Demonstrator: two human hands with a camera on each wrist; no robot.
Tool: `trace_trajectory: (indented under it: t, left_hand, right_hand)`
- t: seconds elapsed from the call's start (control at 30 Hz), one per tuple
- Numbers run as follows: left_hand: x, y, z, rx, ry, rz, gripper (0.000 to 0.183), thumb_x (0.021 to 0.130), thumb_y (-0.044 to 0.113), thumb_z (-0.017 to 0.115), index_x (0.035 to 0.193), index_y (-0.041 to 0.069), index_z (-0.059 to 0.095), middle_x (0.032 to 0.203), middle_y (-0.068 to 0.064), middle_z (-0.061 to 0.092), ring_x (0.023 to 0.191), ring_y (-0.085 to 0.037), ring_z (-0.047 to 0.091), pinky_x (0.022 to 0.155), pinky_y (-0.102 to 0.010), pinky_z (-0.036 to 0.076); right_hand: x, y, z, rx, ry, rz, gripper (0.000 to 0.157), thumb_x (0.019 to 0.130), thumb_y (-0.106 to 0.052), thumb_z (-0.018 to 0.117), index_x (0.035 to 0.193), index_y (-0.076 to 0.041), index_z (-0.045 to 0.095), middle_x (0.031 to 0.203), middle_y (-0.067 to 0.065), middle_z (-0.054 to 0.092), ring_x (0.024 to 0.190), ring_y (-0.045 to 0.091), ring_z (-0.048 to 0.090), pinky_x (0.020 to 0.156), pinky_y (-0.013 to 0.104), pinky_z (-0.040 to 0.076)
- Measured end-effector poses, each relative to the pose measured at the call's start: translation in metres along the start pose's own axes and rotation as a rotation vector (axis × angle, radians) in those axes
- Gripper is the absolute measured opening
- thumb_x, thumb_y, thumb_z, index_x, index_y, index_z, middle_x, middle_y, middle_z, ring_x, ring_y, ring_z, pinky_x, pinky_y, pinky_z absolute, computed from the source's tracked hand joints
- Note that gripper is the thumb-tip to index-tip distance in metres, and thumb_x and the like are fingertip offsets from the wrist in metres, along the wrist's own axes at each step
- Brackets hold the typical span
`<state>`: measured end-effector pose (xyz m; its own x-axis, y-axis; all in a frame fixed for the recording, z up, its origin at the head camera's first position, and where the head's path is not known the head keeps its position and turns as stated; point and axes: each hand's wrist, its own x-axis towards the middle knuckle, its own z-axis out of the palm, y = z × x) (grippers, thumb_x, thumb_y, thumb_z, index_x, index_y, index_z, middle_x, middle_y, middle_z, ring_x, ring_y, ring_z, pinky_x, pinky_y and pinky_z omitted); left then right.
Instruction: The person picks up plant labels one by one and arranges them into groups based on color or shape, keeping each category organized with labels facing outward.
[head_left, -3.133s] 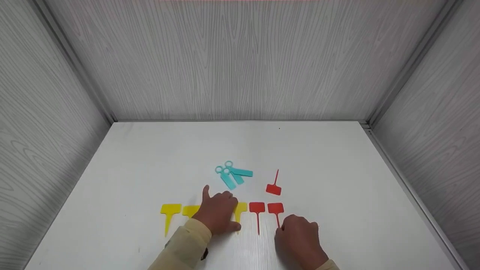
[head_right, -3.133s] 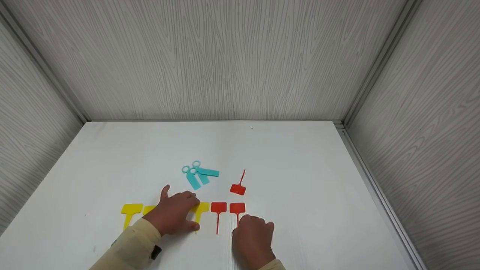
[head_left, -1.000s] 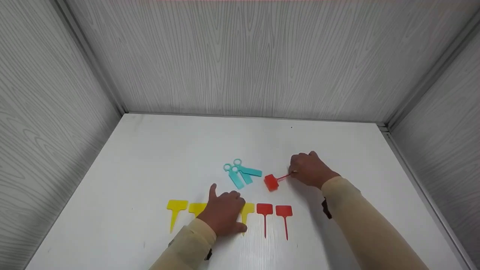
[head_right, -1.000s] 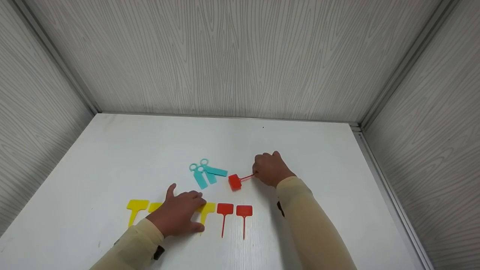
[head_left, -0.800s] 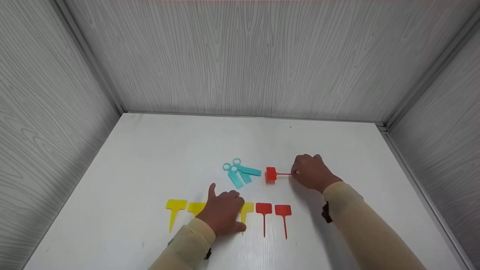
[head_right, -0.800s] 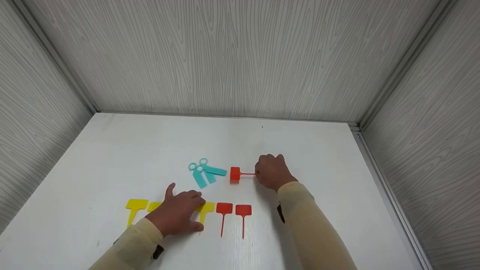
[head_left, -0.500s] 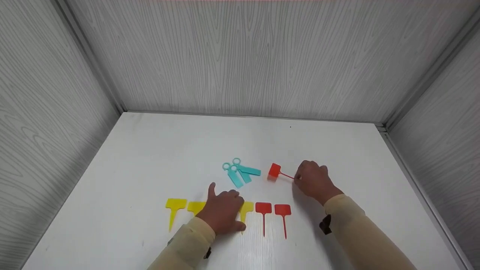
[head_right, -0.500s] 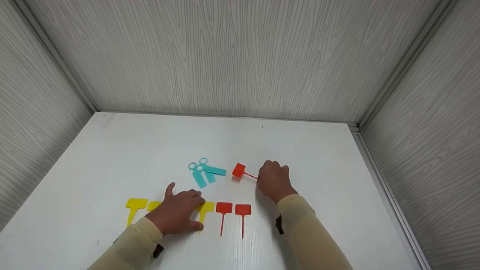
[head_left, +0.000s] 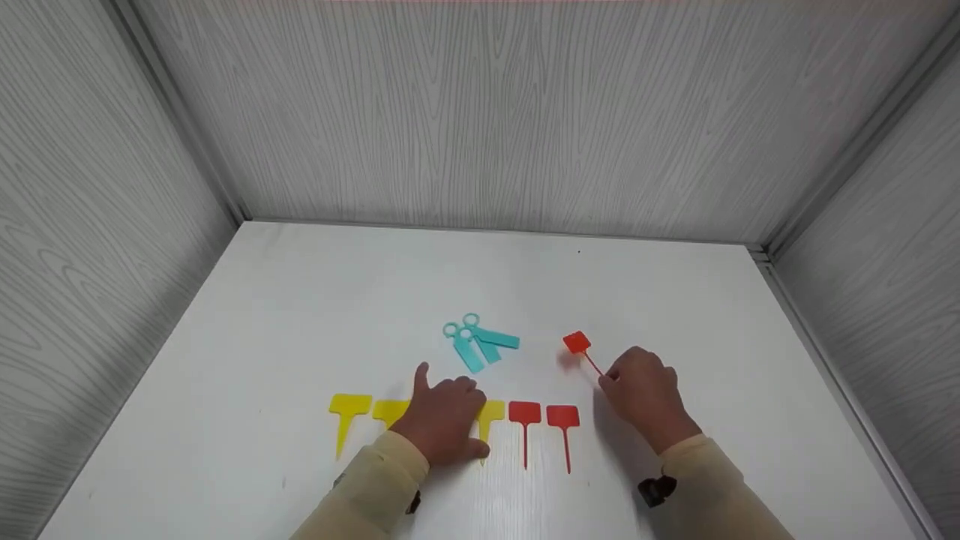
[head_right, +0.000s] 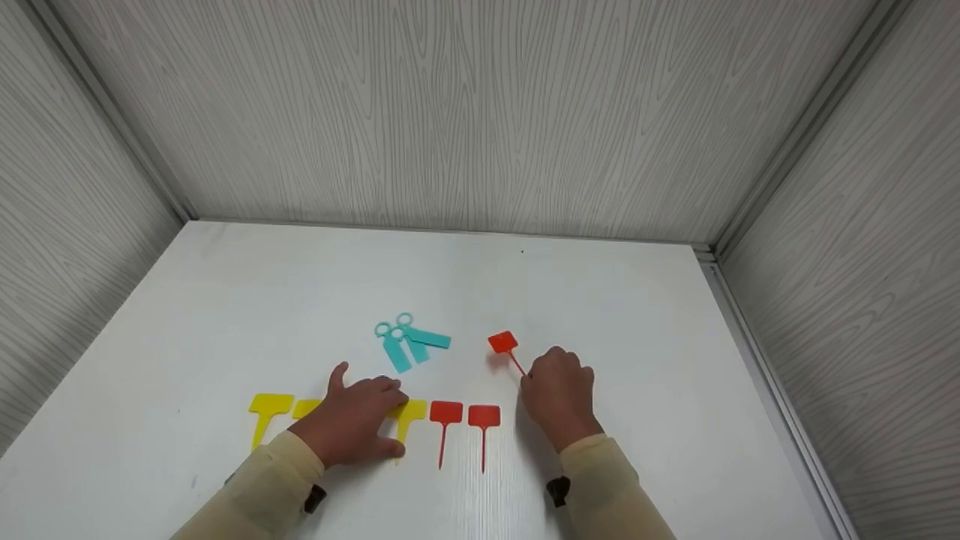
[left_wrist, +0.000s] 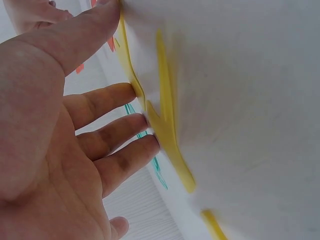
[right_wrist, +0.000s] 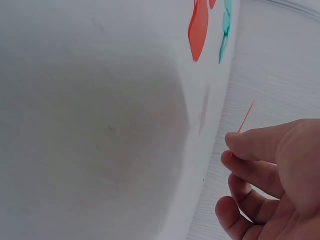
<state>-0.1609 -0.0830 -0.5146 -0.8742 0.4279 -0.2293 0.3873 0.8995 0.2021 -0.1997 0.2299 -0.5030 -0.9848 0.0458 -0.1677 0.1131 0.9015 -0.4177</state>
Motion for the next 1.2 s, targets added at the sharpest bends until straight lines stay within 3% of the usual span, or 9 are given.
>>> trace_trajectory:
  t: [0.2,0.4,0.7,0.77,0.97,1.13,1.2]
  left_hand:
    - [0.001,0.0,0.001,-0.005,0.004,-0.001,0.075,0.083,0.055,0.095,0.144,0.019,0.071,0.146,-0.004,0.07,0.136,-0.03,0.063,0.126,-0.082,0.015]
    - [-0.001,-0.003,0.001,-0.009,0.008,-0.011,0.075,0.083,0.055,0.095,0.144,0.019,0.072,0.147,-0.005,0.07,0.137,-0.031,0.063,0.126,-0.083,0.015]
    - [-0.005,0.0,-0.002,-0.005,0.027,-0.012,0.074,0.083,0.053,0.096,0.144,0.019,0.071,0.146,-0.004,0.071,0.135,-0.029,0.064,0.126,-0.081,0.017]
    - [-0.006,0.0,-0.002,-0.004,0.03,-0.013,0.074,0.083,0.052,0.096,0.145,0.019,0.071,0.146,-0.004,0.071,0.135,-0.029,0.064,0.126,-0.08,0.017]
    - [-0.006,0.001,-0.004,-0.01,0.041,-0.004,0.072,0.084,0.053,0.095,0.142,0.018,0.072,0.145,-0.006,0.071,0.134,-0.03,0.065,0.126,-0.08,0.018]
    - [-0.008,0.001,-0.006,-0.018,0.039,-0.005,0.072,0.083,0.052,0.095,0.142,0.017,0.072,0.144,-0.006,0.071,0.133,-0.03,0.064,0.126,-0.081,0.018]
    - [-0.008,0.001,-0.006,-0.018,0.036,-0.008,0.072,0.084,0.052,0.095,0.143,0.017,0.072,0.145,-0.006,0.07,0.134,-0.03,0.064,0.126,-0.081,0.018]
  right_hand:
    - [-0.026,0.006,0.007,0.01,0.064,0.037,0.018,0.099,-0.018,0.079,0.101,-0.001,0.078,0.096,0.011,0.07,0.089,0.03,0.065,0.086,0.054,0.056]
    - [-0.04,0.004,0.016,0.03,0.057,0.08,0.016,0.097,-0.015,0.079,0.099,0.001,0.077,0.088,0.009,0.068,0.083,0.029,0.064,0.084,0.054,0.055]
    - [-0.057,0.007,0.015,-0.238,0.233,-0.13,0.015,0.094,-0.011,0.08,0.085,0.001,0.083,0.09,0.015,0.073,0.081,0.034,0.069,0.073,0.053,0.06]
    - [-0.06,0.007,0.012,-0.198,0.198,-0.106,0.014,0.094,-0.011,0.08,0.087,0.002,0.082,0.089,0.013,0.072,0.078,0.032,0.068,0.075,0.053,0.059]
    - [-0.07,0.007,0.004,0.048,0.02,0.097,0.02,0.099,-0.015,0.075,0.103,0.003,0.08,0.093,0.009,0.07,0.079,0.025,0.062,0.075,0.049,0.056]
    - [-0.076,0.006,0.008,0.103,-0.096,0.191,0.017,0.101,-0.017,0.073,0.099,-0.002,0.078,0.082,0.008,0.066,0.071,0.025,0.062,0.063,0.037,0.055]
    - [-0.079,0.004,0.011,0.088,-0.136,0.196,0.015,0.1,-0.017,0.073,0.095,-0.004,0.076,0.08,0.007,0.064,0.072,0.025,0.062,0.068,0.04,0.055]
